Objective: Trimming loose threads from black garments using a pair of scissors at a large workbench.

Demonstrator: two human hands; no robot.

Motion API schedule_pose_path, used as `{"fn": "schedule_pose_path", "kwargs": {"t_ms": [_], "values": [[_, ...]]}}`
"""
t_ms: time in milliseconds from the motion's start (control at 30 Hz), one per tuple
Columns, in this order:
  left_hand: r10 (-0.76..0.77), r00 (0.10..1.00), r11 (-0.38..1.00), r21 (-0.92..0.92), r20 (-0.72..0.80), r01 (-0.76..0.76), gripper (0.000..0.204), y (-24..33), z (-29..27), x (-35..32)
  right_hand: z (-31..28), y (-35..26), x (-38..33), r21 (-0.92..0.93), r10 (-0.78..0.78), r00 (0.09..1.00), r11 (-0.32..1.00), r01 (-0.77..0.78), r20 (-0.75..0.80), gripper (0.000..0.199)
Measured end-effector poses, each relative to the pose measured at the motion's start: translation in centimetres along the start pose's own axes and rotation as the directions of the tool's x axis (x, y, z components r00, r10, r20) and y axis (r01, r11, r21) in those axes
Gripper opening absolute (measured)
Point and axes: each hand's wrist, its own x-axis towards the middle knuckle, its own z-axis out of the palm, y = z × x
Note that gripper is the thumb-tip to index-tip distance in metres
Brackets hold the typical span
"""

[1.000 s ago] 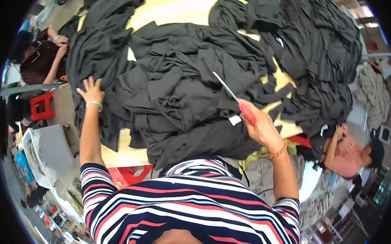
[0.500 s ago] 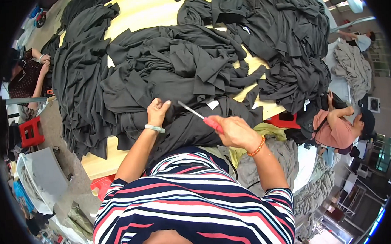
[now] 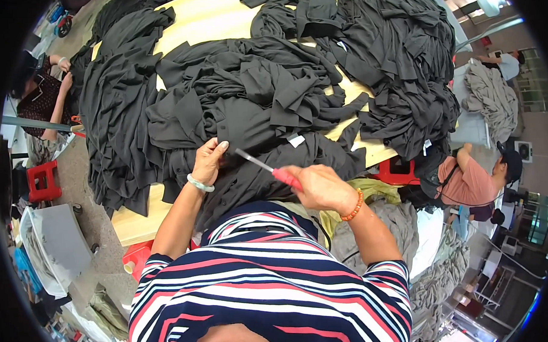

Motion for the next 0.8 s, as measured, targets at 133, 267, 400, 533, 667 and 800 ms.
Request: {"fn": "schedule_pose_path", "kwargs": {"t_ms": [133, 267, 400, 533, 667, 800], "values": [[0.158, 0.983, 0.863, 0.47, 0.095, -0.184, 0.015, -1.8, -1.9, -0.5, -0.4, 0.3, -0.2, 0.01, 0.04, 0.999, 0.999, -0.039, -0.026, 0.046], [0.164, 0.974, 0.871, 0.441, 0.155, -0.217, 0.007, -1.9, -0.4, -0.8, -1.4, 0.8, 0.4, -0.014, 0.035, 0.997, 0.999, -0.036, -0.064, 0.046], [0.106, 0.992, 0.982, -0.166, 0.07, -0.093, 0.027, -1.0, 1.1, 0.2, 0.6, 2.6, 0.0, 0.097, -0.136, 0.979, 0.988, 0.122, 0.153, 0.04], [0.119, 0.993, 0.989, -0.086, 0.022, -0.117, 0.027, -0.1, 1.4, 0.6, -0.9, 3.7, -0.2, 0.248, -0.019, 0.999, 0.968, 0.028, -0.039, 0.044], [0.289, 0.954, 0.929, 0.217, 0.084, -0.301, 0.017, 3.8, 3.1, 3.1, -2.4, 4.0, -0.2, 0.222, 0.032, 0.997, 0.975, -0.016, -0.067, 0.045], [0.028, 0.973, 0.998, -0.056, 0.229, -0.015, 0.011, 3.6, 2.5, 5.7, -3.1, 3.8, -0.5, 0.19, -0.051, 0.998, 0.98, 0.055, -0.025, 0.046]]}}
